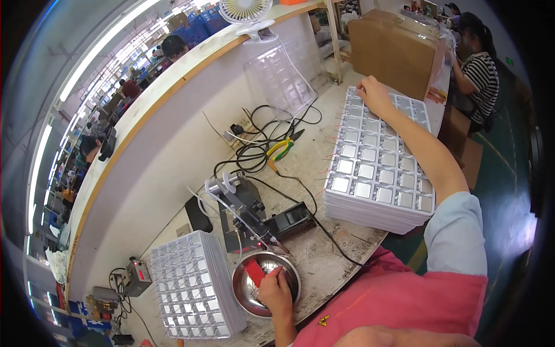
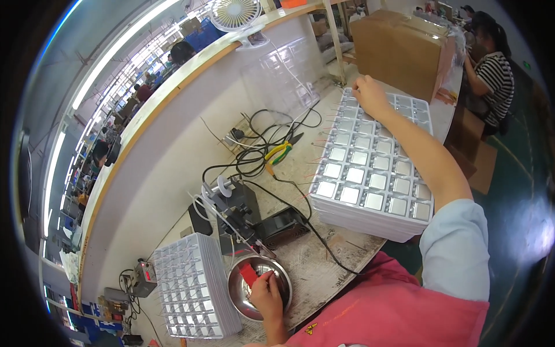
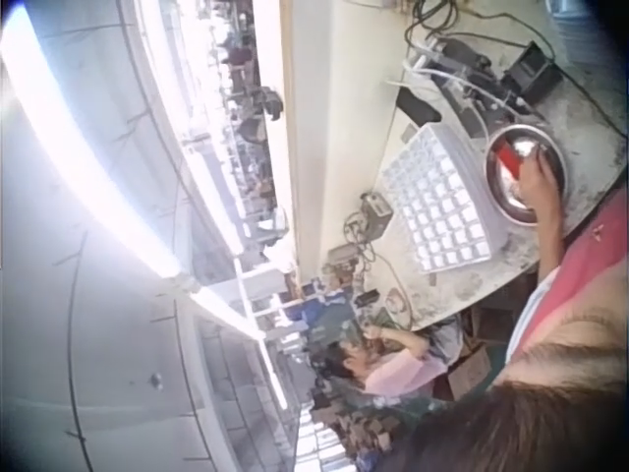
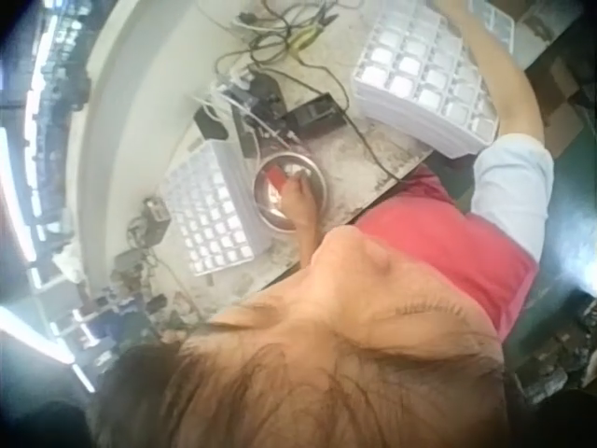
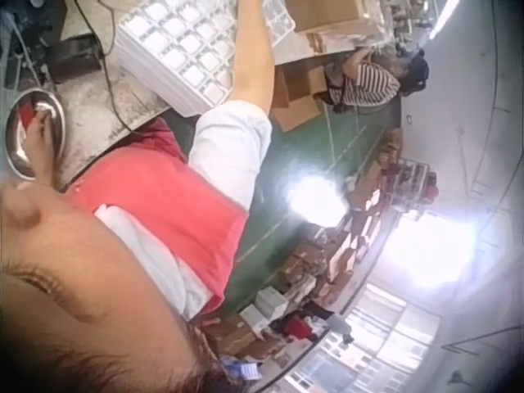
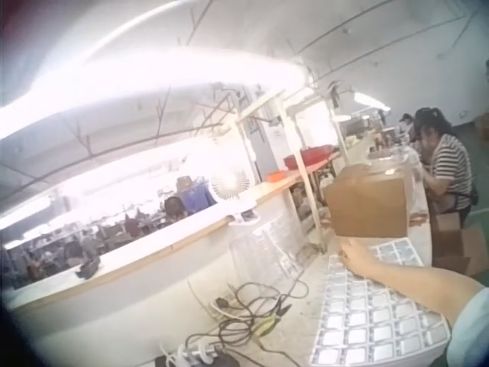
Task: The person solders electronic components onto small rectangular parts at a workbench using a soldering iron and soldering wire.
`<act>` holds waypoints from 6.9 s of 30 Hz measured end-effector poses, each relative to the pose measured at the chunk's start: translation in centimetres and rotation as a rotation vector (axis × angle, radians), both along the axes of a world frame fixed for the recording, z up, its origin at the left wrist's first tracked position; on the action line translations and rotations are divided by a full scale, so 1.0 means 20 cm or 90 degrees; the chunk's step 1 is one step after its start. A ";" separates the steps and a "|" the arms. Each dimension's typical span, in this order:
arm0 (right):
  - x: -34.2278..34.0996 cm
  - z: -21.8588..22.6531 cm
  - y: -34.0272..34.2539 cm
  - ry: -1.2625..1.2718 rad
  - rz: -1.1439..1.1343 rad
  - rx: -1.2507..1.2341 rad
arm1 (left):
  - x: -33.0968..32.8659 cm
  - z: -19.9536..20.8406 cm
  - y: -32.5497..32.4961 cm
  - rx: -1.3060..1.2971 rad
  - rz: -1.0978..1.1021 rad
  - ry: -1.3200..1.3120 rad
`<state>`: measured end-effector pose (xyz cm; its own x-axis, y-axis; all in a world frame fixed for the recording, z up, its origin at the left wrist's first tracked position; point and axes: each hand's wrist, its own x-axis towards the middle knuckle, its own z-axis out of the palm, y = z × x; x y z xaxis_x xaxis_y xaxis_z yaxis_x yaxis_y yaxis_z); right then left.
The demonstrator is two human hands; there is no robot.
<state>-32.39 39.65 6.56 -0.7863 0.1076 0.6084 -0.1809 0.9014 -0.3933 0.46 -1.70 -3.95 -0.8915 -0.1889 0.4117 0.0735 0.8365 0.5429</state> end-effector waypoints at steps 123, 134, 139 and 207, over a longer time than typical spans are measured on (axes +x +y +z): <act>1.31 -0.36 -1.14 -0.378 0.532 -0.503 | -0.01 0.17 0.12 -0.212 -0.002 0.141; 1.32 -0.37 -1.12 -0.335 0.544 -0.382 | -0.01 0.17 0.12 -0.219 -0.008 0.126; 1.32 -0.38 -1.12 -0.330 0.539 -0.362 | -0.01 0.17 0.13 -0.222 -0.009 0.120; 1.33 -0.37 -1.11 -0.336 0.570 -0.403 | -0.01 0.18 0.13 -0.233 -0.024 0.141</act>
